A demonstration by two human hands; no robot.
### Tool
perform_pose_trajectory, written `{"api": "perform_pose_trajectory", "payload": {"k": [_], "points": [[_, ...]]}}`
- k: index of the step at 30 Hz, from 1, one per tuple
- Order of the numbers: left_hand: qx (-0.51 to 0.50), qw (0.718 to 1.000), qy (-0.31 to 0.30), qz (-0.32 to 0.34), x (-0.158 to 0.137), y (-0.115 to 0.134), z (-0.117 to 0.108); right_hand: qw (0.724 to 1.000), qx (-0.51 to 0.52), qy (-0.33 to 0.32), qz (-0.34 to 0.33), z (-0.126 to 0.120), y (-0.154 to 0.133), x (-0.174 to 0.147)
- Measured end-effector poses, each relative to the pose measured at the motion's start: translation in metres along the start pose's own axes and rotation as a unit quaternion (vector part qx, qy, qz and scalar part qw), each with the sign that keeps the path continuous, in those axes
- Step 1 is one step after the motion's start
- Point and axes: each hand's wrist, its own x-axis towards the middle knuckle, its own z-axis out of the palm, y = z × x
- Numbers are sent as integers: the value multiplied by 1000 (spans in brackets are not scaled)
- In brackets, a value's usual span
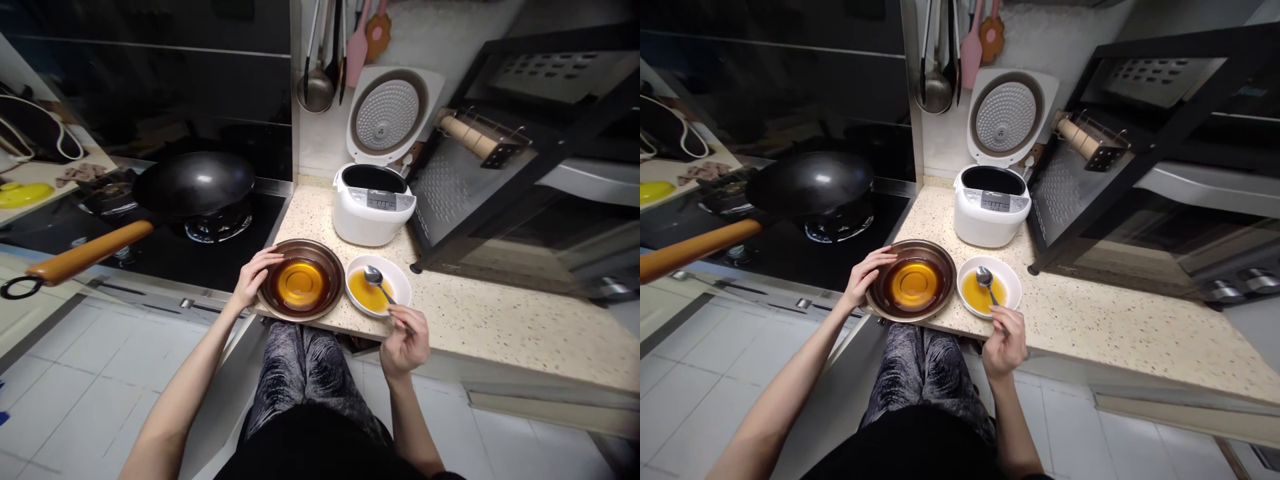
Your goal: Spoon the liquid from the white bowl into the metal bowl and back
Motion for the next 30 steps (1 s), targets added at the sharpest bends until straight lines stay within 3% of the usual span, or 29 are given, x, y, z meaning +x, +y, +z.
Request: {"api": "perform_pose_trajectory", "payload": {"k": [2, 4, 15, 30], "points": [[3, 1000, -3, -1, 0, 0, 0, 997, 26, 54, 51, 7, -10, -1], [6, 1000, -4, -3, 0, 0, -1, 994, 55, 63, 73, 14, -19, -3], [2, 1000, -1, -3, 0, -1, -1, 980, 137, -105, 103, 49, -39, -32], [-1, 1000, 1, 0, 0, -1, 0, 967, 157, -131, 153, 55, -33, -42]]}}
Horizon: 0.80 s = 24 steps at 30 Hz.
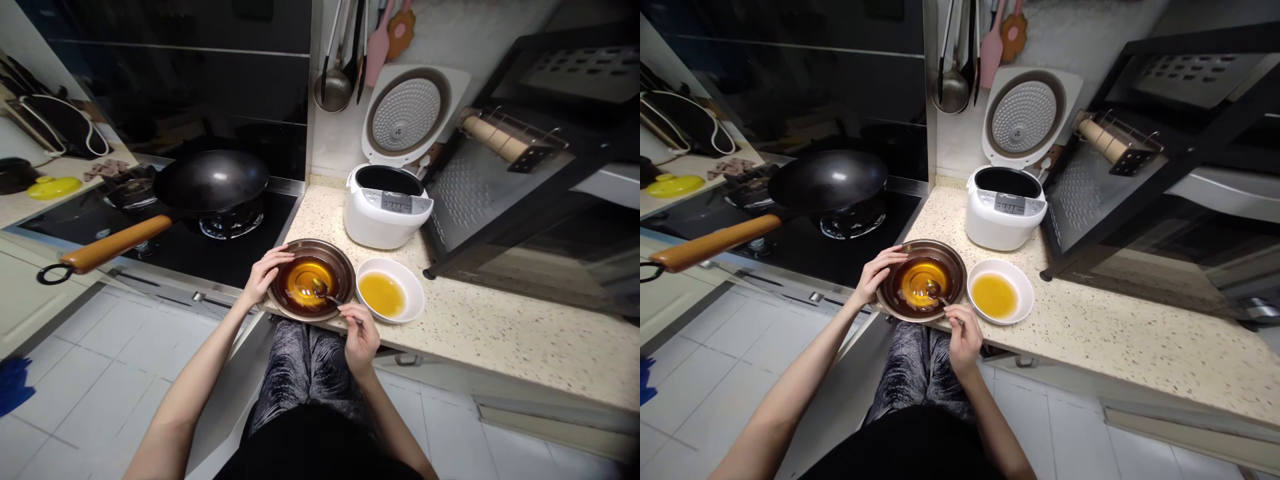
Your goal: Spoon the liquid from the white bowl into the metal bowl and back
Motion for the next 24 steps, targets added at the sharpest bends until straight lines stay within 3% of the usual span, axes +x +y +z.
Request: {"api": "perform_pose_trajectory", "payload": {"k": [9, 24], "points": [[0, 1000, -5, -1, 1, 2, -1, 998, 32, 48, -13, 7, 5, -11], [0, 1000, -5, 0, 1, 2, -1, 998, 26, 55, -15, 5, 5, -12]]}}
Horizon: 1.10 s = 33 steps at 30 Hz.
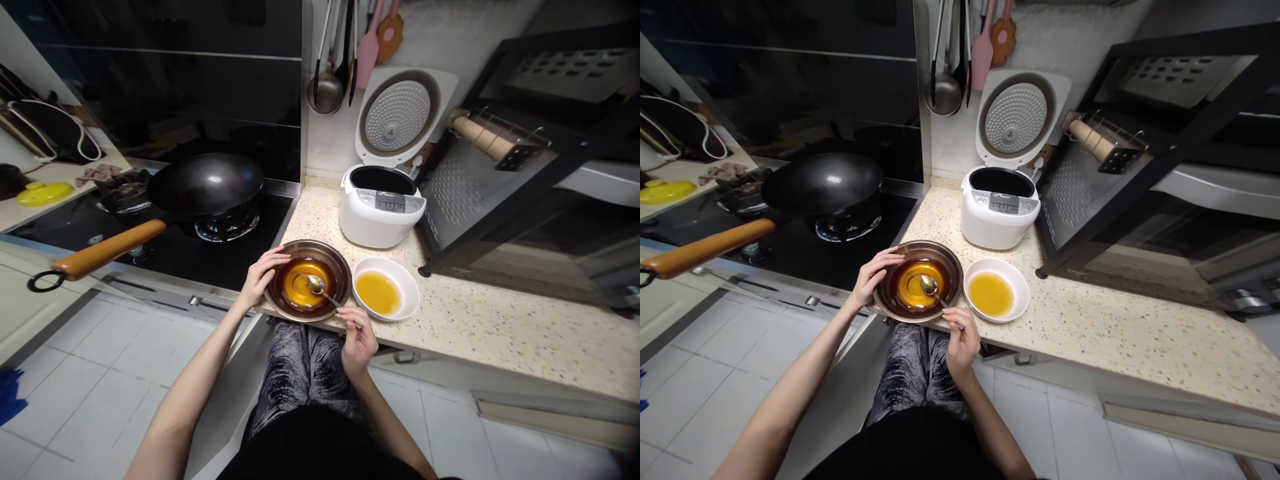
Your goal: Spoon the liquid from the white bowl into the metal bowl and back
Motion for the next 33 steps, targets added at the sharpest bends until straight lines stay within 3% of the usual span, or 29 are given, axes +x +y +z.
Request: {"api": "perform_pose_trajectory", "payload": {"k": [15, 26, 33], "points": [[-6, 1000, 5, 4, -1, -2, 0, 997, -24, 72, -21, -16, -14, 26], [-1, 1000, 1, 1, -1, -2, -1, 987, -78, 133, -43, -50, -12, 45], [8, 1000, 0, -7, -1, -1, -1, 986, -125, 90, -58, -77, 1, 50]]}}
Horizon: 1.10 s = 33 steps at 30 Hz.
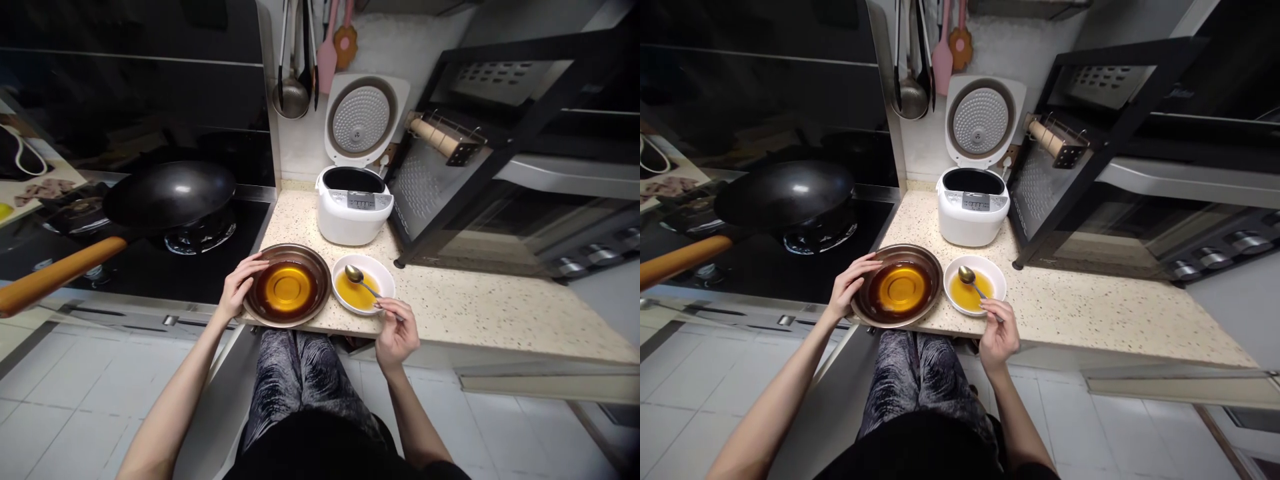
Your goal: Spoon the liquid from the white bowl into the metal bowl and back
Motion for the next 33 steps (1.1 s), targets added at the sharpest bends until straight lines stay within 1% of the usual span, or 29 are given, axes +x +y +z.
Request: {"api": "perform_pose_trajectory", "payload": {"k": [6, 9, 12, 15, 19, 21, 23, 26, 30, 33], "points": [[-4, 1000, 2, -2, 0, 0, 0, 994, -11, -96, -47, -16, 11, 5], [-4, 1000, 4, -6, 1, 0, 1, 989, -24, -123, -78, -20, 12, 7], [-5, 1000, 4, -5, 1, 1, 0, 980, -32, -152, -127, -20, 14, 10], [-4, 1000, 2, -6, 1, 1, 0, 960, -43, -202, -191, -21, 16, 13], [-3, 1000, 0, -1, 1, 1, 0, 914, -80, -261, -300, -25, 19, 20], [-4, 1000, 0, 2, 1, 1, 0, 894, -103, -280, -335, -28, 21, 23], [-4, 1000, -1, 0, 1, 1, 0, 882, -111, -300, -345, -31, 23, 25], [-6, 1000, 0, -1, 1, 0, 0, 881, -107, -312, -339, -32, 24, 25], [-10, 1000, 2, 7, 0, -2, 1, 885, -116, -290, -346, -31, 23, 20], [-5, 1000, 7, 9, 0, -2, 2, 894, -113, -275, -335, -30, 25, 16]]}}
